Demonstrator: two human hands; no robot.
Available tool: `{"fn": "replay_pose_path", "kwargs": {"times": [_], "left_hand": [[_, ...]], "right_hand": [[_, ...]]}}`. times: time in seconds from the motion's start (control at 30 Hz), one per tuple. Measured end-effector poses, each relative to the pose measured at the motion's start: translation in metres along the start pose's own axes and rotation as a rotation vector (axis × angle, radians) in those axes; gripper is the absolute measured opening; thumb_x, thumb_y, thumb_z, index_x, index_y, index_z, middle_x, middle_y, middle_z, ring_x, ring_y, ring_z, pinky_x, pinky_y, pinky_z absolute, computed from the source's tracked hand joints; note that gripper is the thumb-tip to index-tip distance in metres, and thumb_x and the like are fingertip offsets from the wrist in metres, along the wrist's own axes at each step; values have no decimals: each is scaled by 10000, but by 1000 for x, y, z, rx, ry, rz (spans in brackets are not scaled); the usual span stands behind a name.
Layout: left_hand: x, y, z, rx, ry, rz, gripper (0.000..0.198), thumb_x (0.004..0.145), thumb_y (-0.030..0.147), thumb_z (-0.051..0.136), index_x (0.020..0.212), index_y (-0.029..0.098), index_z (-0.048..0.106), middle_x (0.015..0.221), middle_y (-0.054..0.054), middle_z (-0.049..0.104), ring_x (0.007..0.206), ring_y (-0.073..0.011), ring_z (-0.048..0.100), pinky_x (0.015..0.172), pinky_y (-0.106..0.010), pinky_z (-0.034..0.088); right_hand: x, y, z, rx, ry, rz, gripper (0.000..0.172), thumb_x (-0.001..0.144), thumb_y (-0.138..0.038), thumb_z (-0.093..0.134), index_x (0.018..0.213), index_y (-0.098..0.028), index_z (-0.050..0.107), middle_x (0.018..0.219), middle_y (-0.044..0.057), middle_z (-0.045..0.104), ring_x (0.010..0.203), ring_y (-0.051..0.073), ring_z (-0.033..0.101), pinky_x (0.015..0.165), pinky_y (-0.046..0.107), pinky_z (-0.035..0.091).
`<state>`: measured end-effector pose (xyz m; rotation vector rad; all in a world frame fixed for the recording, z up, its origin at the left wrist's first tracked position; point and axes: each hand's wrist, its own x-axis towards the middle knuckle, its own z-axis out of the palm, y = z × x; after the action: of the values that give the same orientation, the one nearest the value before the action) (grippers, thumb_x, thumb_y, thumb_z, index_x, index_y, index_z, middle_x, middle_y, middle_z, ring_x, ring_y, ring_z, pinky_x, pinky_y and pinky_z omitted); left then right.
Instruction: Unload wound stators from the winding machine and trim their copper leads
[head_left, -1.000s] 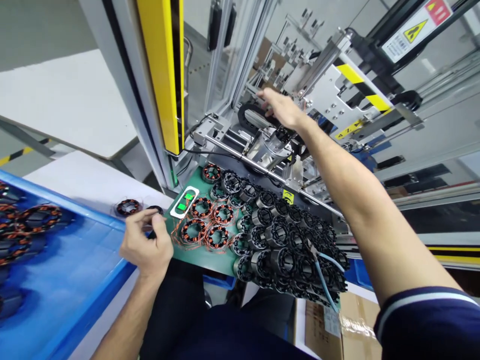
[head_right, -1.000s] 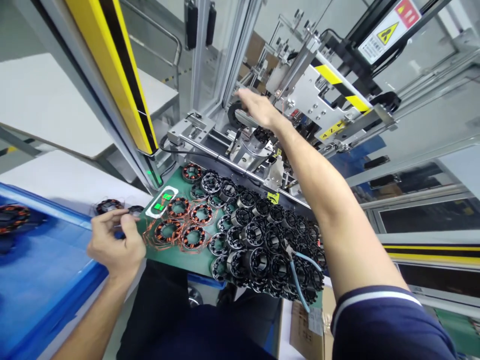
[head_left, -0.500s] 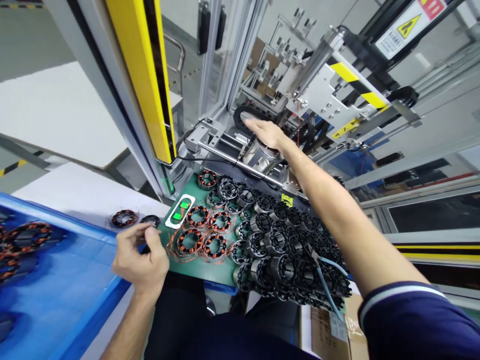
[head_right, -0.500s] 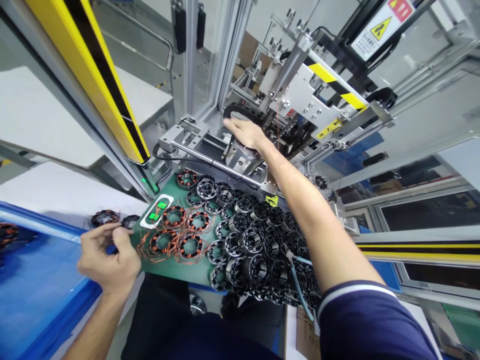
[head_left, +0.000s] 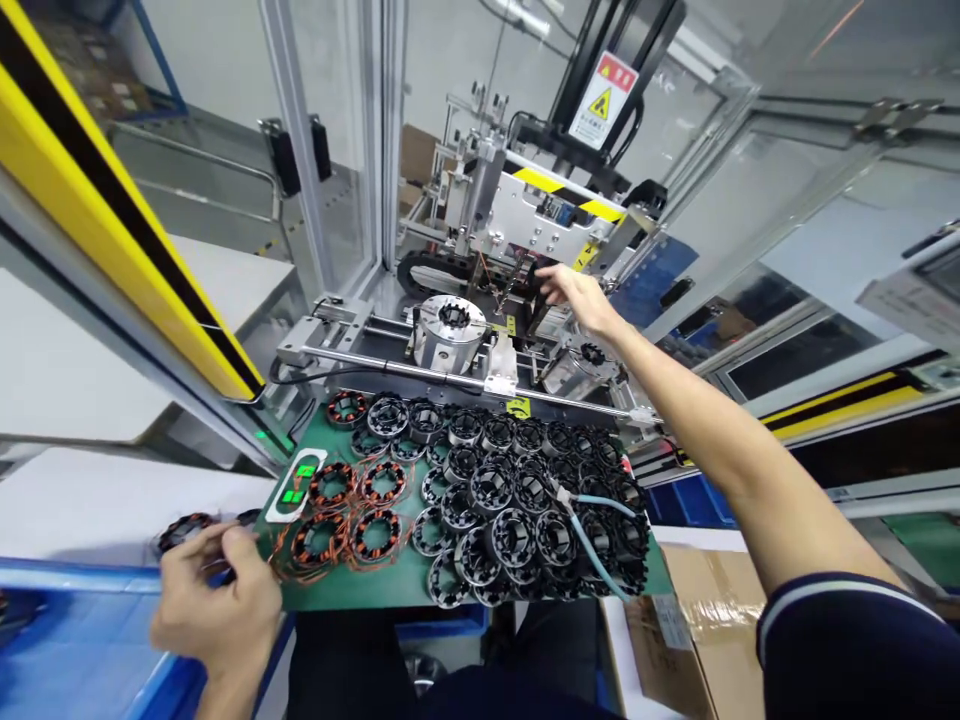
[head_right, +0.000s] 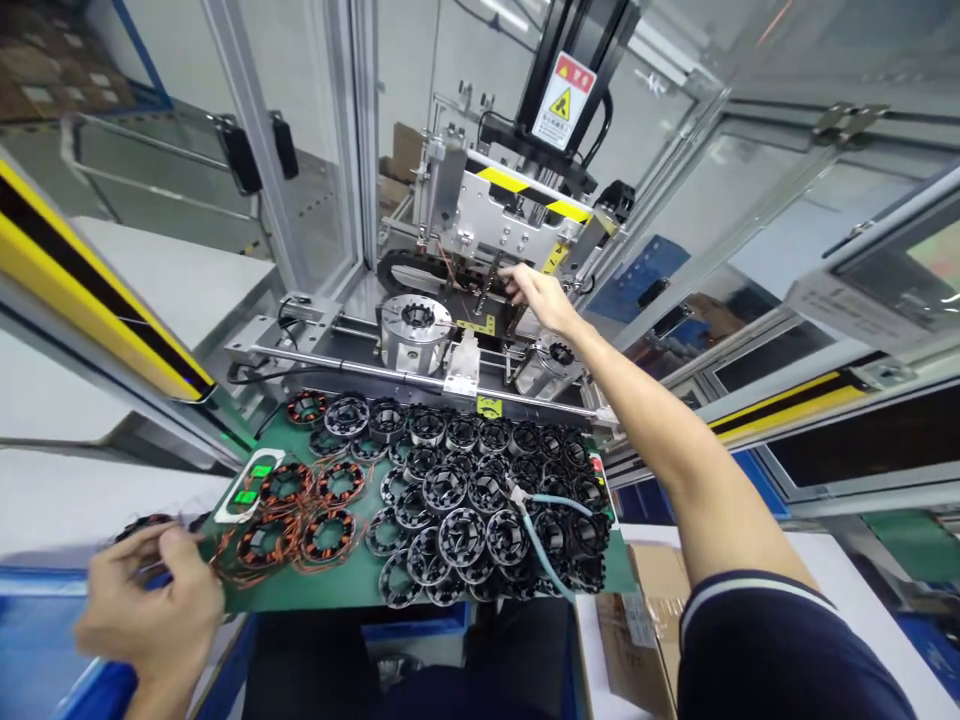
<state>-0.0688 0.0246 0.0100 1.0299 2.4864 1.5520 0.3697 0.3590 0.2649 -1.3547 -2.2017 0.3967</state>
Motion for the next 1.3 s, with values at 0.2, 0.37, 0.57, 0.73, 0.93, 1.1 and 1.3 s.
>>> {"fn": "replay_pose_path", "kwargs": {"times": [0.2, 0.37, 0.57, 0.73, 0.93, 1.1, 1.3], "left_hand": [[2, 5, 0, -27, 35, 5, 224, 1035, 495, 630, 1093, 312, 743, 987, -88, 788, 978, -365, 774, 1011, -551, 623], [5, 8, 3, 6, 44, 39, 276, 1046, 449, 542, 1094, 226, 698, 983, -122, 766, 925, -323, 738, 948, -501, 612], [-17, -7, -24, 107, -108, 244, 265, 1028, 341, 456, 958, 223, 683, 1104, -184, 755, 1183, -377, 710, 1130, -557, 555], [-57, -11, -45, 159, -262, 356, 380, 993, 409, 648, 1305, 207, 728, 1482, -213, 693, 1442, -408, 629, 1295, -599, 459], [-61, -2, -27, 183, -222, 362, 695, 937, 530, 817, 1484, 165, 592, 1638, -271, 521, 1575, -453, 492, 1369, -653, 367], [-87, 1, -34, 205, -200, 449, 464, 1001, 446, 759, 1366, 170, 685, 1497, -257, 545, 1510, -451, 503, 1367, -723, 328], [-77, 28, -35, 218, -492, 760, 313, 1007, 425, 810, 1291, 295, 833, 1691, -165, 583, 1613, -439, 459, 1451, -764, 133]], "right_hand": [[-29, 76, 17, -98, -144, 315, 439, 1114, -556, 719, 1371, -202, 746, 1370, 112, 773, 1191, 265, 767, 1072, 513, 661], [-33, 69, 23, -114, -167, 338, 410, 1108, -502, 746, 1385, -200, 740, 1404, 113, 757, 1214, 269, 761, 1062, 508, 672], [-58, 16, 7, -90, 76, 182, 354, 1113, -499, 738, 1312, -207, 765, 1374, 104, 770, 1213, 260, 757, 1087, 501, 658], [-127, -43, -8, -18, 318, 34, 425, 1157, -553, 542, 1098, -235, 817, 1166, 115, 843, 1160, 282, 797, 1152, 530, 616], [-281, -114, -29, 41, 462, -32, 353, 1033, -681, 597, 916, -473, 857, 964, 104, 860, 948, 377, 848, 957, 617, 670], [-394, -127, -18, 42, 562, 111, 186, 946, -689, 681, 851, -646, 835, 798, 122, 804, 766, 425, 818, 760, 676, 631], [-458, -116, 18, 97, 700, 364, 220, 1006, -593, 624, 959, -670, 824, 820, 130, 792, 899, 476, 841, 838, 736, 646]]}}
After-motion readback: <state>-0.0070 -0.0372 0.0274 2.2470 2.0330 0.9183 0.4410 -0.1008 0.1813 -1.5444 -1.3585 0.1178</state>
